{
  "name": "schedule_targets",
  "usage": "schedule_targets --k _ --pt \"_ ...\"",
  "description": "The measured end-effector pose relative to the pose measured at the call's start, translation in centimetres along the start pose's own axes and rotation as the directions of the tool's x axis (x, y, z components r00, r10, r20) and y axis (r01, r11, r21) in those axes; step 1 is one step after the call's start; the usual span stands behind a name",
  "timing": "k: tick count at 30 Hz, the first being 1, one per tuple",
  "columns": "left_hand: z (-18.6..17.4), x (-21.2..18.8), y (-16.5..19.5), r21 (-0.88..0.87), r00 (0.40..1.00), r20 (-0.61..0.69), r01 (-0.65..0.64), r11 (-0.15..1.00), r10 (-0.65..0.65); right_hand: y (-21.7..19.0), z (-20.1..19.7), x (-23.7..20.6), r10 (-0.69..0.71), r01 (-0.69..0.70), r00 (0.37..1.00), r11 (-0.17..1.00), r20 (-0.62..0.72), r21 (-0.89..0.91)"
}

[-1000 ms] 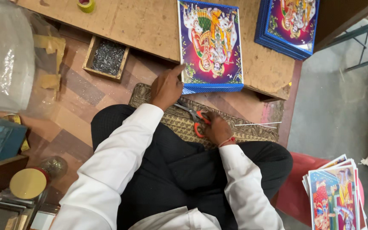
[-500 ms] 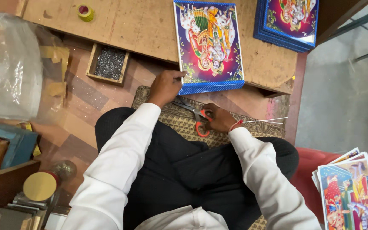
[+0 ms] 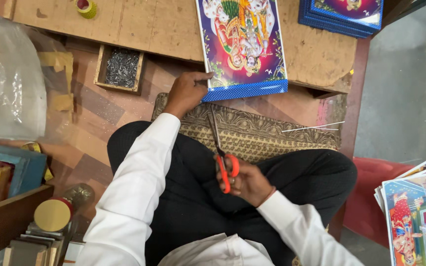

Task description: The person sits on the floor and applies blue decorative tape to the edges of a laminated picture mounted on cardboard. They use scissors to cut the tape and smooth it down, then flip the picture to apply tape to the back edges.

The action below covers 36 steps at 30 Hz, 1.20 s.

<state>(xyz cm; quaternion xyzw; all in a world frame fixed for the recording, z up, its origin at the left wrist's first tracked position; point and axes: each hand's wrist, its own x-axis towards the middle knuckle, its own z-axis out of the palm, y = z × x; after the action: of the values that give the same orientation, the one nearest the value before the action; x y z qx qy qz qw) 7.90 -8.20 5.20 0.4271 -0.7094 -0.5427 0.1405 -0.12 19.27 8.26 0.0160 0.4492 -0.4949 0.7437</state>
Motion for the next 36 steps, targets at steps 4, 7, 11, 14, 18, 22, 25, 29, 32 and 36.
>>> schedule_targets --k 4,7,11,14,18,22,25,29,32,36 --pt "0.1 0.4 -0.8 -0.008 0.982 -0.049 -0.181 0.983 0.18 2.0 1.7 1.4 -0.159 0.146 0.982 0.982 -0.099 -0.123" --pt "0.1 0.6 -0.9 -0.006 0.988 -0.036 -0.148 0.989 0.148 2.5 2.1 1.8 -0.214 0.196 0.968 0.972 -0.133 -0.131" --pt "0.1 0.4 -0.4 0.018 1.0 -0.005 -0.025 1.0 0.025 3.4 2.2 1.0 -0.255 0.224 0.947 0.96 -0.197 -0.167" --pt "0.1 0.3 -0.2 -0.004 1.0 0.001 -0.019 1.0 0.019 3.3 2.0 1.3 -0.258 0.223 0.946 0.958 -0.195 -0.182" --pt "0.2 0.4 -0.3 -0.041 0.997 -0.007 -0.072 0.997 0.072 1.7 1.4 3.4 -0.339 0.309 0.928 0.931 -0.151 -0.193" --pt "0.3 0.5 -0.4 -0.023 0.999 0.004 -0.042 0.999 0.043 0.5 1.2 4.6 -0.338 0.31 0.928 0.933 -0.155 -0.182" --pt "0.3 0.6 -0.5 -0.02 1.0 0.013 -0.023 1.0 0.023 0.2 1.3 4.7 -0.354 0.319 0.919 0.926 -0.171 -0.203" --pt "0.3 0.7 -0.6 -0.026 0.997 0.005 -0.082 0.996 0.082 0.1 1.2 4.7 -0.379 0.349 0.915 0.916 -0.138 -0.198" --pt "0.3 0.6 -0.6 -0.022 0.999 0.018 -0.027 0.999 0.027 0.1 0.9 4.9 -0.389 0.353 0.907 0.911 -0.162 -0.212" --pt "0.4 0.7 -0.7 -0.009 0.999 0.013 -0.05 0.999 0.05 0.4 0.6 5.1 -0.385 0.348 0.903 0.916 -0.189 -0.199"
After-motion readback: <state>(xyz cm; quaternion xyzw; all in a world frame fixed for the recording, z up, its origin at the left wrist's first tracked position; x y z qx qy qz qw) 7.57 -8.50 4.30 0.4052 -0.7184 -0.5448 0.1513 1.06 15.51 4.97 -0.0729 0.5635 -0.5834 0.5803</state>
